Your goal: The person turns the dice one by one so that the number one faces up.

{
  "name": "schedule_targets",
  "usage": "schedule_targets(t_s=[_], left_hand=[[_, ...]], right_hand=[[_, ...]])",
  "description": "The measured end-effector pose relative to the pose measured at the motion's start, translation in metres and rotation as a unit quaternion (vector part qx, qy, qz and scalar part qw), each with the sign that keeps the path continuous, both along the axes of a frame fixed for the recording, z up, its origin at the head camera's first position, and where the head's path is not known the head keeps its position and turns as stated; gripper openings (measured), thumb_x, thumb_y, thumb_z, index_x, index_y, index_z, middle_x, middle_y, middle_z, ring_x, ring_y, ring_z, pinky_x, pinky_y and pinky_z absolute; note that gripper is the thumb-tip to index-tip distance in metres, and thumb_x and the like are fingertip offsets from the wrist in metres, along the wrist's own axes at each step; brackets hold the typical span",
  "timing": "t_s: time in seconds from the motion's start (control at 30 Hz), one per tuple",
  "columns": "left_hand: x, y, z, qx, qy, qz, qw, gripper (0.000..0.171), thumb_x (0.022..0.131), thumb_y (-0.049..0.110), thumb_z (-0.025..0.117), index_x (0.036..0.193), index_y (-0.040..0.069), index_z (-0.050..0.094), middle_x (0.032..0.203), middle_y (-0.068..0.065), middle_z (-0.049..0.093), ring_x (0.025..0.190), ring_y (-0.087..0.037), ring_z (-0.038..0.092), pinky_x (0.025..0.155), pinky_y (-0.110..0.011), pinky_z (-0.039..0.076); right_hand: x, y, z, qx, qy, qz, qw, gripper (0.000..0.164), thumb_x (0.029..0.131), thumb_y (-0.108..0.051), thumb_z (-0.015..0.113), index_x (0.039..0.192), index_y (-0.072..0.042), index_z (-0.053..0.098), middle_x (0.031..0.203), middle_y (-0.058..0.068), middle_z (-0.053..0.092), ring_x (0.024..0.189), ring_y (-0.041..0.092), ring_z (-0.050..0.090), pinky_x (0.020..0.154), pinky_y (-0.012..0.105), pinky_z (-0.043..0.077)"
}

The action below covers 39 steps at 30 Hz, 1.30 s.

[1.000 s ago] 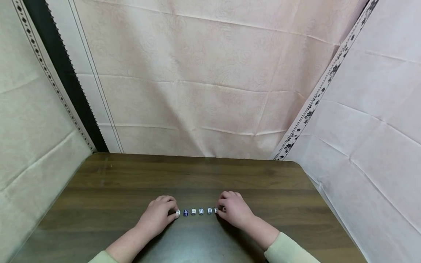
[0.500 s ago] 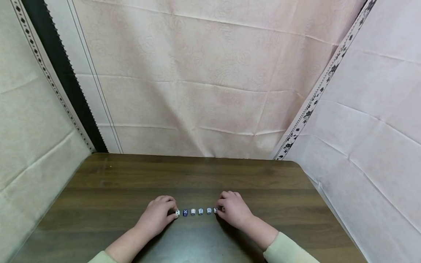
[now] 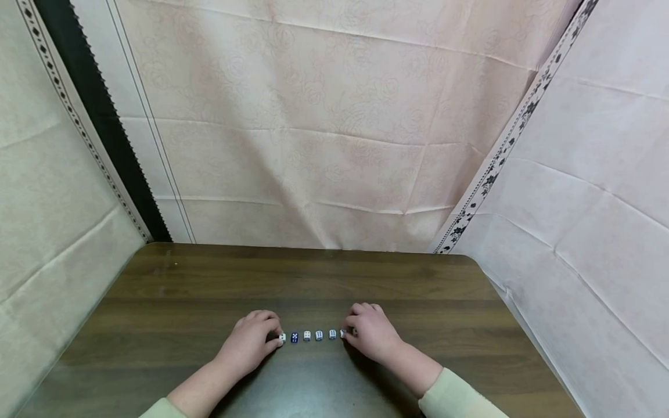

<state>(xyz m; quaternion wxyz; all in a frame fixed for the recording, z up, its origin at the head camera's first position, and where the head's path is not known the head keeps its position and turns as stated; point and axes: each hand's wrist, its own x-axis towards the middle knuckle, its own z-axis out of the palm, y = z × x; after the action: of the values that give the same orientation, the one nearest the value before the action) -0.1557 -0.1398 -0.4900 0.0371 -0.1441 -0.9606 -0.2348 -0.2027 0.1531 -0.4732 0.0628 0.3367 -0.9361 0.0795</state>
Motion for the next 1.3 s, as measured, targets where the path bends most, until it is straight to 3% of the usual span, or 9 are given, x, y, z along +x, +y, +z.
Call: schedule_targets(t_s=[0.17,0.5,1.3], left_hand=[[-0.0005,0.0,0.0001,0.0,-0.003,-0.001,1.0,0.02,0.084,0.026,0.08,0.078,0.028,0.061,0.111,0.002,0.063,0.116,-0.029,0.056,0.096,-0.056,0.042],[0.0011,-0.0004,0.0014,0.0,-0.002,-0.001,1.0,0.02,0.085,0.025,0.08,0.078,0.028,0.061,0.112,0.001,0.063,0.116,-0.029,0.055,0.097,-0.055,0.042],[0.0,-0.0007,0.0001,-0.005,0.008,-0.004,0.9999,0.022,0.085,0.026,0.08,0.077,0.028,0.06,0.112,0.002,0.062,0.115,-0.029,0.055,0.096,-0.055,0.043]], right_hand=[[0.0001,0.0007,0.0001,0.001,0.018,0.01,1.0,0.004,0.085,-0.025,0.079,0.086,-0.024,0.075,0.091,-0.01,0.057,0.088,0.013,0.055,0.091,0.044,0.044],[0.0009,-0.0005,0.0043,0.012,0.0,0.004,1.0,0.004,0.087,-0.025,0.076,0.09,-0.022,0.077,0.09,-0.011,0.056,0.087,0.012,0.054,0.092,0.043,0.043],[-0.0009,-0.0008,0.003,0.036,0.029,0.007,0.999,0.009,0.091,-0.021,0.069,0.092,-0.022,0.078,0.087,-0.008,0.057,0.083,0.014,0.055,0.09,0.045,0.045]])
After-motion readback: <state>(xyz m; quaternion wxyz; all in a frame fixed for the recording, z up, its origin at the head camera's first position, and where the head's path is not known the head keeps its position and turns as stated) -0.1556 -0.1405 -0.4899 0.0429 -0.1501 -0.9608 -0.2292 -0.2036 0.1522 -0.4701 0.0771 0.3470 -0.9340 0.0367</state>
